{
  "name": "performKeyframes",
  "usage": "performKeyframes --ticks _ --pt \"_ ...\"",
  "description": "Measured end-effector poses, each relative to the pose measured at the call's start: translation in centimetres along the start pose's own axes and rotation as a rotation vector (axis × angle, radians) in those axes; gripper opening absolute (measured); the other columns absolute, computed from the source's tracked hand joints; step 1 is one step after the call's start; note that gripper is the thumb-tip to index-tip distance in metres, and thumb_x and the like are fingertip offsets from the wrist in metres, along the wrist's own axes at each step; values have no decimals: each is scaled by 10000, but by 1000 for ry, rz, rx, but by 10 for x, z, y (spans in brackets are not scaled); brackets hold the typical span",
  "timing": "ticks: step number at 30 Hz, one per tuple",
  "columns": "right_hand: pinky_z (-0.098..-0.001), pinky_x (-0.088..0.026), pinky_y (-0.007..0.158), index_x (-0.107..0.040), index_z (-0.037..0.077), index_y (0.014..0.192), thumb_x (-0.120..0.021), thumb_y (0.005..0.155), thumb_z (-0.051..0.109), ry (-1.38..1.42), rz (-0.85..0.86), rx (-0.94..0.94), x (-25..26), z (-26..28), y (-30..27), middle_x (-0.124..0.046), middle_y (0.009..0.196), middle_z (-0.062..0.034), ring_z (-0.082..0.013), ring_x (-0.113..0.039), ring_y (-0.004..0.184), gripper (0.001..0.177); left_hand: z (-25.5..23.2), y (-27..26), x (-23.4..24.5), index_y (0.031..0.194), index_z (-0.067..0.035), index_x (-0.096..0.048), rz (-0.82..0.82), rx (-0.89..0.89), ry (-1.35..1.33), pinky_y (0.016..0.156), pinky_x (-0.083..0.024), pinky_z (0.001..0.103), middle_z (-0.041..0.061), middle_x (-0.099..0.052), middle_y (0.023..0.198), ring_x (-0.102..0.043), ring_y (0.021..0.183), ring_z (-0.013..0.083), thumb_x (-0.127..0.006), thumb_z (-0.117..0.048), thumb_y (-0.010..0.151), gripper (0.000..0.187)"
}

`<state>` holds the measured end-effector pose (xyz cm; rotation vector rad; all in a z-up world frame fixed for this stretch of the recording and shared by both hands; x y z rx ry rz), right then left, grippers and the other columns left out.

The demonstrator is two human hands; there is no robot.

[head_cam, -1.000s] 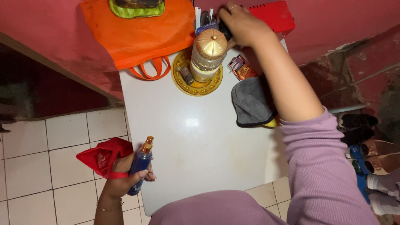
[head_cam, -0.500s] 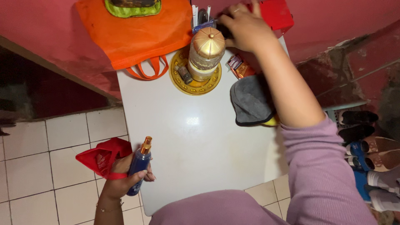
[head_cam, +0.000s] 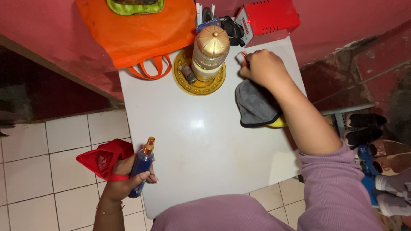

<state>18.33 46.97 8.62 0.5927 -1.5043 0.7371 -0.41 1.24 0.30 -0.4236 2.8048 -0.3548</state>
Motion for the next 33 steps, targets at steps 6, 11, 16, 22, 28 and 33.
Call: performKeyframes --ticks 6,11,16,22,28,33 --pt "-466 -579 757 -753 0 956 -758 879 232 345 -139 9 37 -17 22 -710 790 -212 -358 -724 738 245 0 -2 -1 1173 80 -605 -26 19 41 707 -698 386 119 -712 838 -788 763 228 -727 -198 814 471" --pt "-480 -575 658 -741 -17 929 -812 894 216 146 -688 171 10 -2 76 -723 883 -224 -389 -706 783 246 1 -1 0 1170 85 -607 -30 -12 47 689 -700 383 121 -718 823 -787 749 225 -730 -209 823 471" --pt "-483 -585 695 -735 26 933 -712 894 84 -111 -550 188 -39 16 109 -726 977 -167 -367 -721 885 73 3 -1 1 1155 100 -603 -26 -20 42 662 -703 388 125 -713 816 -799 738 236 -722 -216 832 468" --pt "-510 -522 909 -767 75 1134 -768 1002 339 313 -375 205 24 -14 13 -703 1064 -175 -390 -652 1037 295 4 -2 3 1168 110 -591 -13 -15 9 678 -700 393 131 -713 823 -793 756 241 -722 -194 834 470" --pt "-541 -370 1097 -525 191 1463 -803 772 505 434 149 155 32 -3 -109 -381 1508 -220 -421 -350 1396 808 4 -1 3 1168 109 -586 -5 1 2 701 -714 402 129 -702 850 -797 773 246 -722 -188 830 471" --pt "-693 -236 1055 -610 265 1384 -772 838 476 122 -17 176 -36 21 -122 -328 1598 -186 -474 -191 1469 608 7 -2 5 1192 86 -595 -20 63 2 715 -691 412 118 -698 872 -781 781 239 -723 -174 813 477"
Point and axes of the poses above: each hand's wrist, its own y-axis towards the middle knuckle, its own x-axis out of the back of the hand, z = x × y, the point moved 1 cm from there along y, towards the middle knuckle
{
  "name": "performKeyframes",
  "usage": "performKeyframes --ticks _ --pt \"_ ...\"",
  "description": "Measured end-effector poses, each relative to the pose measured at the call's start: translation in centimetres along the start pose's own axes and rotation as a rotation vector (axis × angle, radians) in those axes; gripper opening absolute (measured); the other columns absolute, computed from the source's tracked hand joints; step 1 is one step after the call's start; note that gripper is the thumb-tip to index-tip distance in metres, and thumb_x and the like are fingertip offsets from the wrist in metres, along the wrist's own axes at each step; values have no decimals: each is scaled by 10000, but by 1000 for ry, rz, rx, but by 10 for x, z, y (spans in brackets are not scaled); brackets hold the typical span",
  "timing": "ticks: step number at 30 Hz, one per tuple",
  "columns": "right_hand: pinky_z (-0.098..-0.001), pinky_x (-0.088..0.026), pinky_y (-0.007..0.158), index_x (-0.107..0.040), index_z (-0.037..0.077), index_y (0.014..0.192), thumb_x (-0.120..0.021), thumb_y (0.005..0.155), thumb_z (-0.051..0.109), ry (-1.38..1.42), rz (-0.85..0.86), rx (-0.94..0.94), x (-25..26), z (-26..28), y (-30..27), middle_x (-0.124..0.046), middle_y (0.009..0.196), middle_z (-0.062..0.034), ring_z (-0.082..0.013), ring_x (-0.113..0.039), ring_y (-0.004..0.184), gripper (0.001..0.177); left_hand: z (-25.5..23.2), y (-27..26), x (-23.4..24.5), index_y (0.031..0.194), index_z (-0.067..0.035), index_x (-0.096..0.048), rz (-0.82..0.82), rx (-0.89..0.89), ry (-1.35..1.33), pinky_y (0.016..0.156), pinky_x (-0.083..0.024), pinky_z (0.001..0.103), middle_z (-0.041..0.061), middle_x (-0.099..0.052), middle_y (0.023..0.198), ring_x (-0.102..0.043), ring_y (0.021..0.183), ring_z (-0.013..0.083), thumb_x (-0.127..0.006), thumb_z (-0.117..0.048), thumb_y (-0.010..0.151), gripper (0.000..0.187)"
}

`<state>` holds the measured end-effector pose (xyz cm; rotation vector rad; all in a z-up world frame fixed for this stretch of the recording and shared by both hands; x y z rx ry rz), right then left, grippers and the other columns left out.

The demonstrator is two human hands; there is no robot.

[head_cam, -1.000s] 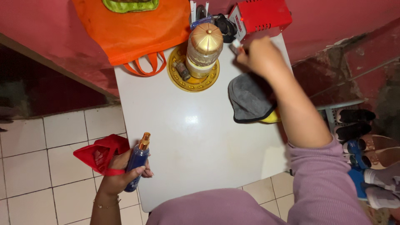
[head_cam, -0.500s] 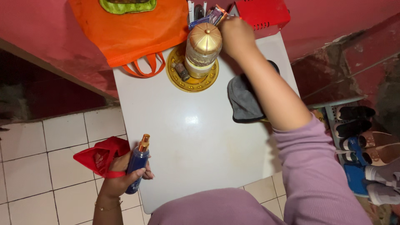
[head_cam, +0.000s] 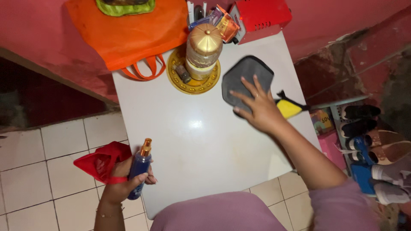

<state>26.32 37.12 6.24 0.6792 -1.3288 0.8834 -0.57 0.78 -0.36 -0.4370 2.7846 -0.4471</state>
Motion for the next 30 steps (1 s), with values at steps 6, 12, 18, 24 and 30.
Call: performKeyframes --ticks 6,12,18,24,30 --pt "-532 -376 1173 -611 47 1360 -689 1048 299 91 -438 -229 -30 -119 23 -501 1531 -251 -460 -421 1457 408 4 -1 2 1206 79 -602 26 -78 31 740 -681 406 123 -715 879 -774 805 234 -710 -180 843 459" --pt "-522 -527 906 -617 22 1338 -657 1099 312 243 -435 -740 -44 -174 -105 -685 1139 -309 -473 -663 1093 378 5 1 4 1216 75 -581 58 -79 23 743 -674 399 122 -704 875 -773 807 225 -690 -157 866 433" --pt "-449 -528 862 -723 39 1243 -763 987 353 212 -417 -901 32 -143 -175 -725 1050 -243 -359 -704 962 408 -2 4 4 1213 67 -589 124 -137 86 750 -685 394 113 -727 871 -788 803 219 -676 -132 871 405" --pt "-358 -488 1006 -742 4 1126 -721 970 107 531 -380 -155 54 -29 -97 -670 1167 -138 -244 -624 1145 187 -5 2 0 1211 73 -591 124 -157 56 745 -678 392 110 -707 876 -775 803 215 -672 -89 890 369" --pt "-277 -532 881 -682 44 1170 -652 932 189 891 7 -357 35 10 45 -738 1042 -40 -147 -681 975 280 -8 1 -2 1210 65 -595 149 -148 47 750 -671 384 103 -703 893 -769 805 209 -666 -67 894 350"
Point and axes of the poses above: each hand's wrist, its own y-axis towards the middle knuckle, its own x-axis out of the back of the hand, z = x × y, the point moved 1 cm from there along y, towards the middle knuckle
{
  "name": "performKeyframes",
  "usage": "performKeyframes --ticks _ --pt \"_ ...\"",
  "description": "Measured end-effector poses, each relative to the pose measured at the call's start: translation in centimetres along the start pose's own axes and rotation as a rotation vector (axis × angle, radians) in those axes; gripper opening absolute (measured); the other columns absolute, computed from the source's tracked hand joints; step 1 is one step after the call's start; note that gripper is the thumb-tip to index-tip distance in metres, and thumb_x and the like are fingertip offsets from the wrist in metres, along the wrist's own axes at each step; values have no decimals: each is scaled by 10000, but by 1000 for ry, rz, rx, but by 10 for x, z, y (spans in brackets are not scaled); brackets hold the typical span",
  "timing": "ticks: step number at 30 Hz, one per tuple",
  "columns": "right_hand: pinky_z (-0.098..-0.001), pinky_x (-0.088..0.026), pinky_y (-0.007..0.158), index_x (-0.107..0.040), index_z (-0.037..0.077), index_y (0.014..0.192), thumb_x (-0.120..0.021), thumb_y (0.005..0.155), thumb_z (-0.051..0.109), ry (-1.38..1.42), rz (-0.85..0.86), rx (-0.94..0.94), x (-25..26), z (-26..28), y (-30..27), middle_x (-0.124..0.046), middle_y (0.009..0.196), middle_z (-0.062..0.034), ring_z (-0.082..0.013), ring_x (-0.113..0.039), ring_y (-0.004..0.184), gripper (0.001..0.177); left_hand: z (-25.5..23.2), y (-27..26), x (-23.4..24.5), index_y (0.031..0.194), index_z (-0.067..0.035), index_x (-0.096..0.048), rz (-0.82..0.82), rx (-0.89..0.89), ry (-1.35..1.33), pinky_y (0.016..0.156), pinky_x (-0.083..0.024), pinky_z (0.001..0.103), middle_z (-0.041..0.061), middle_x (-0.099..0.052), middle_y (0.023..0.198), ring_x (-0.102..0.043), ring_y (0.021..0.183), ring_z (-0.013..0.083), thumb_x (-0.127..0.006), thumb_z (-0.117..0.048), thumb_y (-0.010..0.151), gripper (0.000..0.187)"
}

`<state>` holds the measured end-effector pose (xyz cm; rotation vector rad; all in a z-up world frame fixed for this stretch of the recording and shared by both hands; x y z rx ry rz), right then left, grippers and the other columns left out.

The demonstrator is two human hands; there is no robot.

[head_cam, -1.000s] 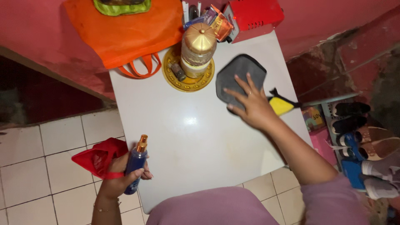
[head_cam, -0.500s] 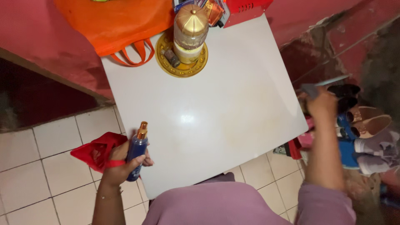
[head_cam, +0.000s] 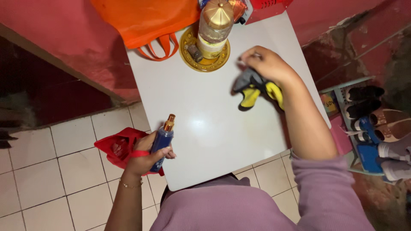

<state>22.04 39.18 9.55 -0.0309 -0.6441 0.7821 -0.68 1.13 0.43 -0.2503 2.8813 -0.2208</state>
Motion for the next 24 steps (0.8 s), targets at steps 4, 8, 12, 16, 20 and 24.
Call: performKeyframes --ticks 4,8,12,16,20,24 --pt "-286 -526 819 -699 17 1085 -747 928 299 -66 25 -106 -18 -8 69 -736 978 -60 -152 -655 897 327 1 1 1 1190 67 -597 4 -37 54 739 -680 384 105 -704 877 -778 792 210 -672 -78 895 336" --pt "-297 -529 809 -701 1 1063 -765 885 211 -78 3 -121 -27 -35 107 -742 980 -81 -160 -664 895 283 2 2 3 1203 60 -594 13 -15 18 746 -679 387 112 -704 879 -779 796 213 -669 -72 886 351" --pt "-268 -551 869 -715 -21 1043 -714 878 102 56 53 -31 -32 -63 125 -774 997 -74 -151 -723 948 205 3 2 3 1191 63 -603 0 25 31 751 -689 397 120 -715 874 -785 790 221 -662 -62 866 353" --pt "-270 -557 862 -703 -22 1066 -690 904 71 77 -3 -7 -26 -79 120 -760 1014 -95 -165 -720 948 186 0 2 1 1218 60 -591 1 6 44 738 -695 403 120 -715 849 -785 783 223 -666 -78 870 382" --pt "-278 -559 865 -697 -12 1103 -671 902 74 144 -38 -48 3 -98 101 -760 1026 -94 -167 -719 946 221 -3 2 -1 1268 45 -577 -37 42 54 735 -695 395 109 -706 847 -787 774 223 -665 -76 851 442" --pt "-292 -529 876 -711 -20 1127 -680 906 83 37 -109 -83 45 -122 80 -754 1038 -90 -172 -690 960 245 -4 2 -1 1246 53 -593 -48 43 72 735 -696 398 112 -712 846 -787 771 225 -672 -72 855 418"
Point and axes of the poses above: each hand's wrist, its own y-axis towards the middle knuckle, its own x-axis out of the back of the hand, z = x × y, the point moved 1 cm from there along y, towards the middle knuckle
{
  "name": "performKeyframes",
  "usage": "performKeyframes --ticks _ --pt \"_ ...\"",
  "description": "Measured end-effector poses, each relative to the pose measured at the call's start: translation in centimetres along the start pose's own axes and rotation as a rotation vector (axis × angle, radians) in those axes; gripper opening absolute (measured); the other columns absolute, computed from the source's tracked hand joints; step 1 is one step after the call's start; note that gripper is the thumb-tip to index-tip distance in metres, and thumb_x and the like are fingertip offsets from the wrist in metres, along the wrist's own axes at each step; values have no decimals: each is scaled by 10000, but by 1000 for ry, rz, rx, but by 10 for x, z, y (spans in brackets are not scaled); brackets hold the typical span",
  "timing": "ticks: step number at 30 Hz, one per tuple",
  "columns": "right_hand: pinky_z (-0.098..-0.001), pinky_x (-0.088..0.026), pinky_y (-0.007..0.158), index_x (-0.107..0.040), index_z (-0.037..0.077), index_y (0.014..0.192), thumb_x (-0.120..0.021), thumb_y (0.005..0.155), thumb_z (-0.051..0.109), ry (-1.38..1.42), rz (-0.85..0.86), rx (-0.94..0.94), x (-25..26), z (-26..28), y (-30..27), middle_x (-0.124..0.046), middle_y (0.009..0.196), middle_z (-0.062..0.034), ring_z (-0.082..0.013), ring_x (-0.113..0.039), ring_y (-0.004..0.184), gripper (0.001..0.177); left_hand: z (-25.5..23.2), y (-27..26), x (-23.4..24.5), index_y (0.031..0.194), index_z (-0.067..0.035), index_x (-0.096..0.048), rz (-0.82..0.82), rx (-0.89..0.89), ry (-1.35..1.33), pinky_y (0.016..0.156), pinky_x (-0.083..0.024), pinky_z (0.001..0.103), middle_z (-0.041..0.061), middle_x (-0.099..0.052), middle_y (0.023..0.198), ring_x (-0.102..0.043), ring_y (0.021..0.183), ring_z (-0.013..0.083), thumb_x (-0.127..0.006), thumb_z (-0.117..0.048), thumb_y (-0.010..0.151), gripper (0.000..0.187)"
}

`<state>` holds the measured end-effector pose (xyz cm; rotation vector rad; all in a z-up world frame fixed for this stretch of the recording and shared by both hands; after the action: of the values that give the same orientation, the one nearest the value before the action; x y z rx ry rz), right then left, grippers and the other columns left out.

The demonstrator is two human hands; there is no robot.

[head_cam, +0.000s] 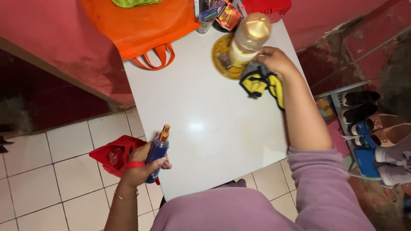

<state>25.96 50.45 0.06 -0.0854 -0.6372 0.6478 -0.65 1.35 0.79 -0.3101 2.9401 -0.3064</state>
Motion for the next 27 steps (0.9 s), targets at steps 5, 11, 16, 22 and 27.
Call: performKeyframes --ticks 5,11,16,22,27 --pt "-282 -516 895 -698 -18 1098 -640 934 58 91 -75 -16 50 -42 -3 -740 1039 -72 -172 -679 986 189 1 0 1 1216 56 -602 0 5 -10 728 -694 403 115 -714 853 -791 776 226 -676 -77 865 382" --pt "-287 -518 836 -691 -3 1074 -666 955 66 177 -201 -149 88 -82 11 -722 1030 -74 -173 -655 934 141 1 1 1 1226 45 -598 -9 45 -2 741 -697 400 118 -719 839 -793 774 227 -679 -79 849 405" --pt "-274 -509 814 -713 31 1031 -683 947 98 111 -288 -106 93 -83 10 -728 991 -36 -143 -654 901 112 1 0 0 1223 50 -601 -12 19 -18 741 -695 401 112 -710 867 -789 790 226 -684 -81 851 403" --pt "-293 -479 755 -685 57 968 -709 1007 295 -3 -450 -149 93 -45 -32 -686 912 -20 -133 -600 832 242 4 -2 3 1214 55 -605 14 2 -64 747 -679 385 109 -706 901 -773 807 212 -673 -78 870 374" --pt "-319 -479 932 -588 11 1117 -632 1122 375 27 -631 304 17 8 -110 -611 1079 -79 -159 -554 1008 367 8 -2 3 1215 50 -577 39 6 -133 742 -675 383 107 -699 904 -766 805 206 -681 -90 864 392"
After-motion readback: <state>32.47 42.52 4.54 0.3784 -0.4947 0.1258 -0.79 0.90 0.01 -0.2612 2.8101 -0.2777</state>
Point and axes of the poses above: each hand's wrist, its own y-axis towards the middle knuckle, its own x-axis out of the back of the hand, z = x × y, the point moved 1 cm from there along y, towards the middle knuckle
